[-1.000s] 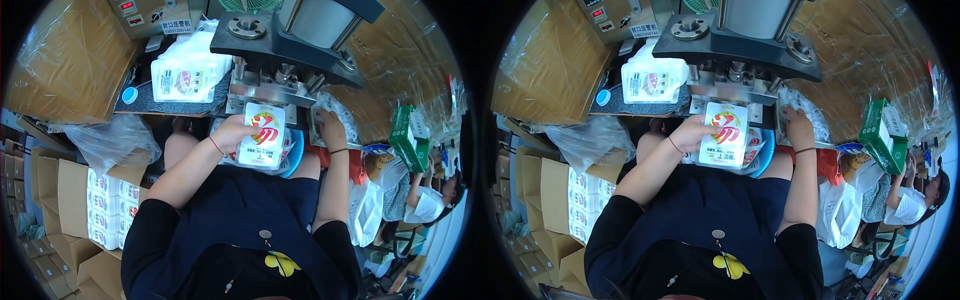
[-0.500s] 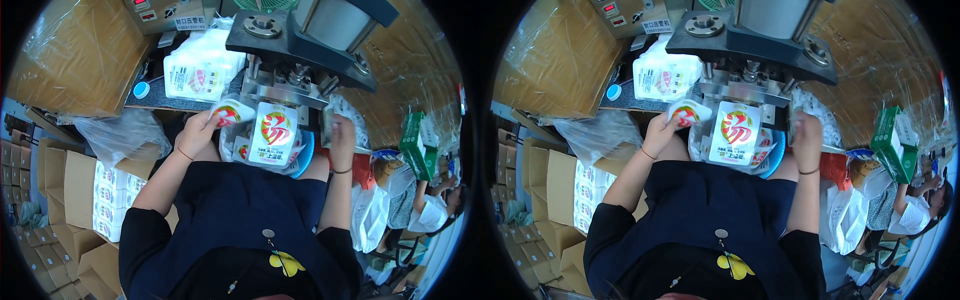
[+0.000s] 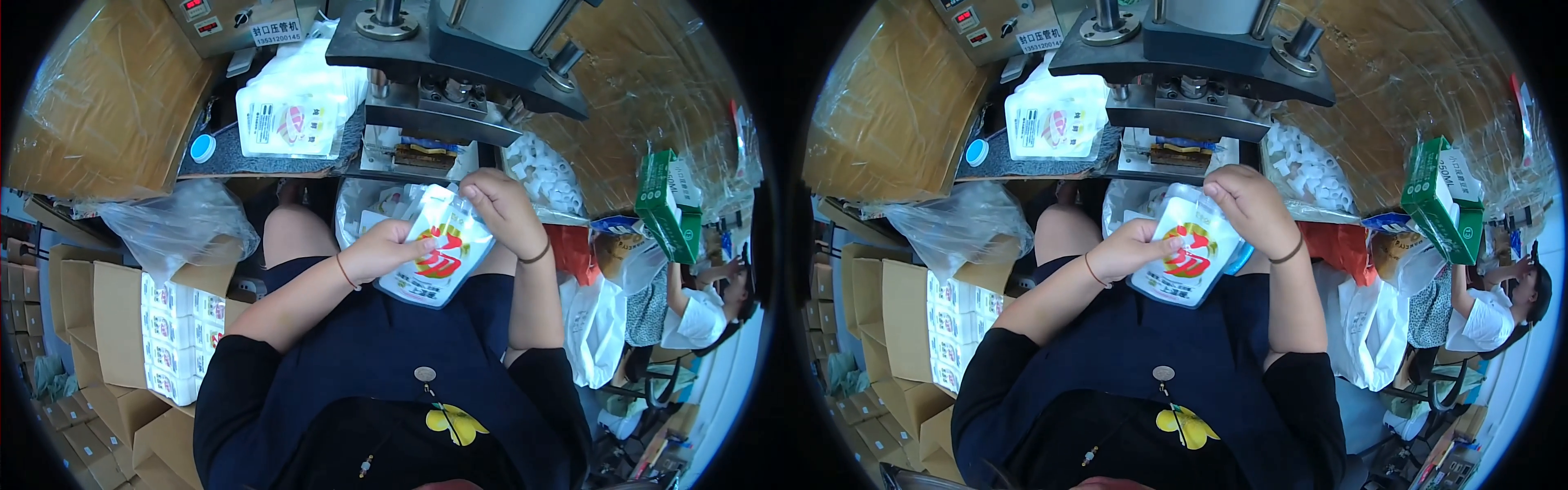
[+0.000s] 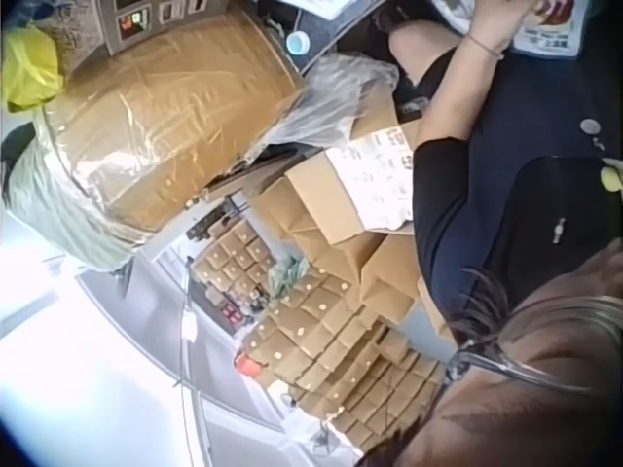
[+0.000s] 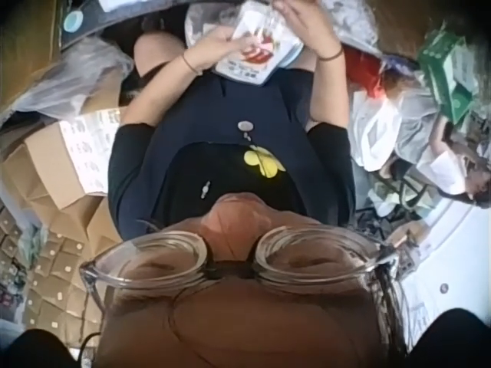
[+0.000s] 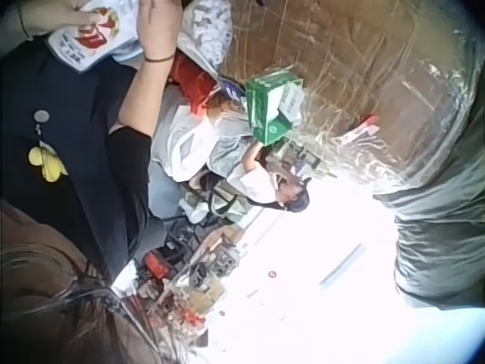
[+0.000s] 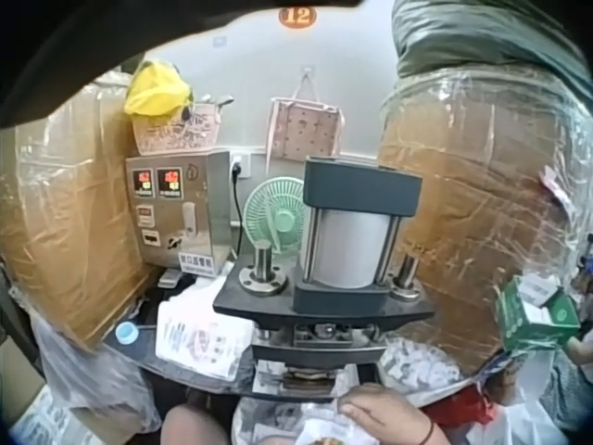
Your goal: Manually placing plastic components into bags and sealing them using a heat-sealer machine.
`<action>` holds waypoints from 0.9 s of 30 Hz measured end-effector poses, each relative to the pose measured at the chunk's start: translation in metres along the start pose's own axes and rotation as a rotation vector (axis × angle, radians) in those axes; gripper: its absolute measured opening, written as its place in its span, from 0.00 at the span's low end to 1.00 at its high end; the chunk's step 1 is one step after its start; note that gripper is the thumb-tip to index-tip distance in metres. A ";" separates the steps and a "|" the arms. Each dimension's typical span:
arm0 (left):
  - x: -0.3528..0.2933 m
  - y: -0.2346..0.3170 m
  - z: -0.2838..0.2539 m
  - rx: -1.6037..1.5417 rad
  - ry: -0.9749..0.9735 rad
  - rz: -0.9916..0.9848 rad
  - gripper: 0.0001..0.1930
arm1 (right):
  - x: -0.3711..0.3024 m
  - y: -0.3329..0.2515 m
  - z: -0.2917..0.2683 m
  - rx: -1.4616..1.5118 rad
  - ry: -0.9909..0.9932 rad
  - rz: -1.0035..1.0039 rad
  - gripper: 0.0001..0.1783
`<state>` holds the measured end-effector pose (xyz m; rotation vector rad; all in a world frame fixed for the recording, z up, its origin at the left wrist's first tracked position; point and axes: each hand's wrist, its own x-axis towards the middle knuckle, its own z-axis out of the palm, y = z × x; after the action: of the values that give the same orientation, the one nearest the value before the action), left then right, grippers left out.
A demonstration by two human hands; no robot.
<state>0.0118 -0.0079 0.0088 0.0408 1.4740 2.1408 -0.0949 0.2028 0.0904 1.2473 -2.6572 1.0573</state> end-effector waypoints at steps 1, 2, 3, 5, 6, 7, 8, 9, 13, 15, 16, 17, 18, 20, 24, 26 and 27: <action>0.001 -0.002 0.004 -0.005 0.004 0.000 0.15 | -0.001 0.001 -0.002 0.087 -0.065 0.015 0.13; 0.001 -0.004 0.008 -0.071 -0.031 -0.009 0.15 | -0.003 0.003 -0.004 0.175 -0.130 0.029 0.13; 0.003 -0.002 0.009 -0.133 -0.073 -0.012 0.15 | -0.006 0.009 -0.005 0.060 -0.027 0.004 0.14; 0.012 -0.011 -0.004 -0.149 -0.043 -0.033 0.16 | -0.009 0.022 -0.015 -0.278 0.144 0.171 0.15; 0.017 -0.008 -0.010 -0.149 -0.001 -0.051 0.16 | -0.015 0.045 -0.021 -0.511 0.197 0.215 0.17; 0.020 0.003 -0.011 -0.196 0.062 -0.023 0.16 | -0.020 0.058 -0.027 -0.584 0.122 0.343 0.17; 0.025 0.007 -0.021 -0.214 0.062 -0.016 0.16 | -0.024 0.067 -0.031 -0.653 0.045 0.467 0.17; 0.029 0.012 -0.032 -0.234 0.063 -0.009 0.17 | -0.031 0.083 -0.029 -0.678 0.031 0.431 0.17; 0.040 0.031 -0.050 -0.274 0.099 -0.061 0.17 | -0.027 0.103 -0.015 -0.661 0.026 0.442 0.15; 0.042 0.025 -0.056 -0.268 0.114 -0.055 0.20 | -0.029 0.105 -0.011 -0.594 0.078 0.480 0.14; 0.040 0.024 -0.063 0.127 0.384 0.127 0.22 | -0.029 0.106 -0.012 -0.592 0.081 0.479 0.14; 0.036 0.023 -0.072 0.529 0.645 0.308 0.24 | -0.029 0.107 -0.014 -0.597 0.077 0.451 0.14; 0.031 0.033 -0.085 0.724 0.849 0.506 0.26 | -0.033 0.107 -0.016 -0.604 0.073 0.433 0.14; 0.006 0.058 -0.129 1.286 1.143 0.785 0.37 | -0.032 0.096 -0.015 -0.631 0.126 0.392 0.13; -0.044 0.042 -0.135 1.904 0.692 0.465 0.28 | -0.037 0.092 -0.011 -0.612 0.418 0.270 0.11; -0.045 0.033 -0.139 1.683 0.717 0.499 0.22 | -0.038 0.082 -0.012 -0.490 0.474 0.233 0.11; -0.048 0.029 -0.138 1.458 0.735 0.529 0.17 | -0.037 0.071 -0.012 -0.369 0.527 0.196 0.10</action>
<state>-0.0023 -0.1557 -0.0087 0.1877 3.4291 0.8482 -0.1213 0.2670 0.0485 0.5548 -2.4275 0.7276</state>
